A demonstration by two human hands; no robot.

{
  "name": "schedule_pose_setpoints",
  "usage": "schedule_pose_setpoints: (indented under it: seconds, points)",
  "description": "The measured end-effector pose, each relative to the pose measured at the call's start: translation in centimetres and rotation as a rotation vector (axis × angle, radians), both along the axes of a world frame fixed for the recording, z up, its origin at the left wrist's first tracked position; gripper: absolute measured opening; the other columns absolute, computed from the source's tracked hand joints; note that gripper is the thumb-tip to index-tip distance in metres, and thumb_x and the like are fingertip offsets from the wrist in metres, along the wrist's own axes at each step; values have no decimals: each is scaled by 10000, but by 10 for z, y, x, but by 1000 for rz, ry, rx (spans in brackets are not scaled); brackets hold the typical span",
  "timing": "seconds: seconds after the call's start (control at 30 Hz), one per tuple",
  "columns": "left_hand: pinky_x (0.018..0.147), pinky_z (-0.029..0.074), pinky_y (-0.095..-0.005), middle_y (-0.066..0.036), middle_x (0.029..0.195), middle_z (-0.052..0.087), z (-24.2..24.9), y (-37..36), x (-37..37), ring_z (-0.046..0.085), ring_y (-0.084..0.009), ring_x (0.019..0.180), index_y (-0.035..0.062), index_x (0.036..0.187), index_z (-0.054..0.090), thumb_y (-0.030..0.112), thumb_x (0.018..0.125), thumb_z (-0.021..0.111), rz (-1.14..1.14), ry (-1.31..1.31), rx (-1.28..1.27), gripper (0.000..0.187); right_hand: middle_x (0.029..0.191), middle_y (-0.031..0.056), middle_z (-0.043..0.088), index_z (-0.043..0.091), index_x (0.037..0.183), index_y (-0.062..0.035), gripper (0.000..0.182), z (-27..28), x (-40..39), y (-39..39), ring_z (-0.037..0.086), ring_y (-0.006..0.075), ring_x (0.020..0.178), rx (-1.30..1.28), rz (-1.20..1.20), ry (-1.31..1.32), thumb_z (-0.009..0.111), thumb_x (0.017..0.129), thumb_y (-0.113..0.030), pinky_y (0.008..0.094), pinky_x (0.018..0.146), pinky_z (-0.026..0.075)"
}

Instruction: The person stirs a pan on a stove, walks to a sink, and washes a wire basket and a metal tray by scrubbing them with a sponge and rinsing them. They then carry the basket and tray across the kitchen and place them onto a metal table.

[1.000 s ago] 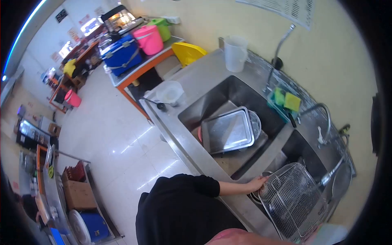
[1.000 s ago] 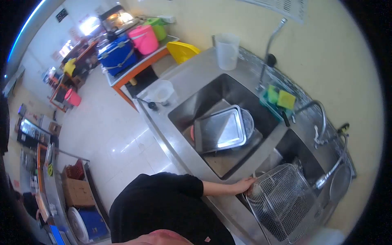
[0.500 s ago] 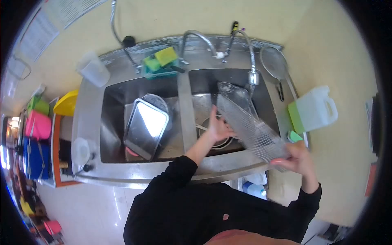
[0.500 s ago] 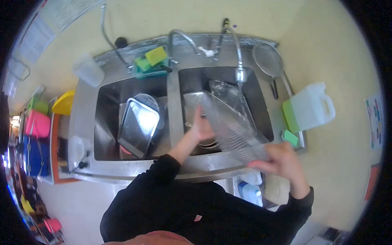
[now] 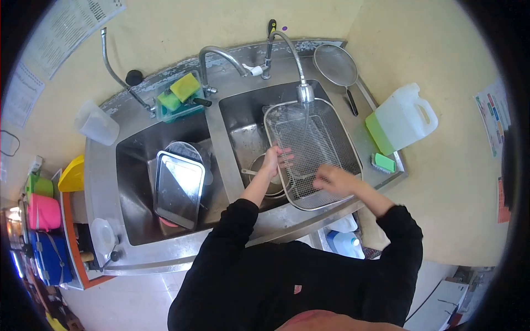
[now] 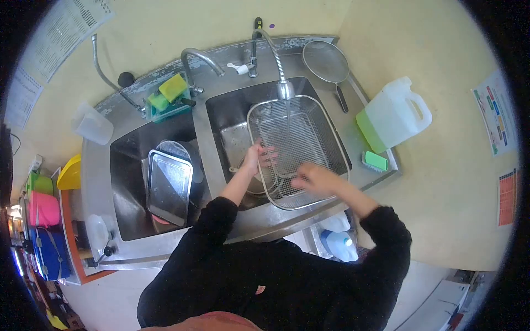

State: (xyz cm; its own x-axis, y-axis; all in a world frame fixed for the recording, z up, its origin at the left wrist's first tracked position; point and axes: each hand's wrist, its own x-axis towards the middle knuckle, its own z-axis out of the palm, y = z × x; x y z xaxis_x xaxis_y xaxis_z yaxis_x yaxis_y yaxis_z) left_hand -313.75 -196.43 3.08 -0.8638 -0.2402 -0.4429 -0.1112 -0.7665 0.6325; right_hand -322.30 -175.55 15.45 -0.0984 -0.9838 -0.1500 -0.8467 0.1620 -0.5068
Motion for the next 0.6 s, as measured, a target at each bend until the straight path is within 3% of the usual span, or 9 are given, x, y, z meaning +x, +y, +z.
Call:
schedule_pose_setpoints:
  seconds: [0.1,0.17,0.23,0.3,0.4,0.43,0.53,0.6]
  points:
    - [849,427,-505,-208,1235,415,7,1,0,483,-364,1056,146,1391,92,226,775,337,80,-33,-51,667,1084,220,489,519,1012,30,434,-59,-71,-40,460,367,1032,-252,-283,315,523,822,-360,425,872,381]
    - [856,421,-493,-208,1239,410,14,-2,-1,479,-362,1058,134,1387,97,319,830,337,41,-7,-46,634,1180,233,436,468,1116,39,437,-107,-104,-96,387,374,1136,-473,-540,742,513,840,-296,422,962,313]
    - [858,419,-484,-207,1246,400,13,-4,-7,474,-360,1062,123,1382,103,416,860,337,31,1,-25,642,1247,220,408,448,1185,13,458,-120,-69,-133,339,364,1198,-373,-651,873,533,820,-250,431,1002,274]
    - [855,419,-477,-206,1257,388,6,-9,-11,470,-357,1066,113,1377,110,515,865,337,41,-27,3,689,1267,209,399,451,1196,-14,461,-115,-41,-153,350,364,1192,-328,-268,427,551,791,-209,448,1006,261]
    - [855,416,-479,-205,1270,369,-2,-16,-7,461,-356,1073,108,1372,120,547,850,363,135,-46,34,725,1282,198,401,430,1224,0,483,-126,-58,-155,308,367,1231,-402,13,224,508,811,-238,476,1030,200]
    - [855,413,-481,-211,1275,360,1,-21,-1,457,-357,1075,116,1374,119,538,853,361,115,5,39,713,1287,155,413,431,1242,-47,479,-124,-70,-149,319,332,1234,-487,-184,292,511,811,-239,467,1034,196]
    - [857,409,-480,-207,1252,390,8,-27,4,461,-352,1071,126,1381,97,535,854,362,147,-14,44,718,1290,120,420,442,1235,-69,470,-125,-73,-151,323,311,1234,-432,-669,821,528,799,-225,456,1028,219]
    - [873,390,-483,-204,1244,402,4,-30,1,461,-351,1069,165,1391,54,550,839,376,109,-5,5,746,1286,138,417,435,1234,-59,476,-122,-42,-144,314,319,1238,-439,-138,509,530,797,-220,460,1024,223]
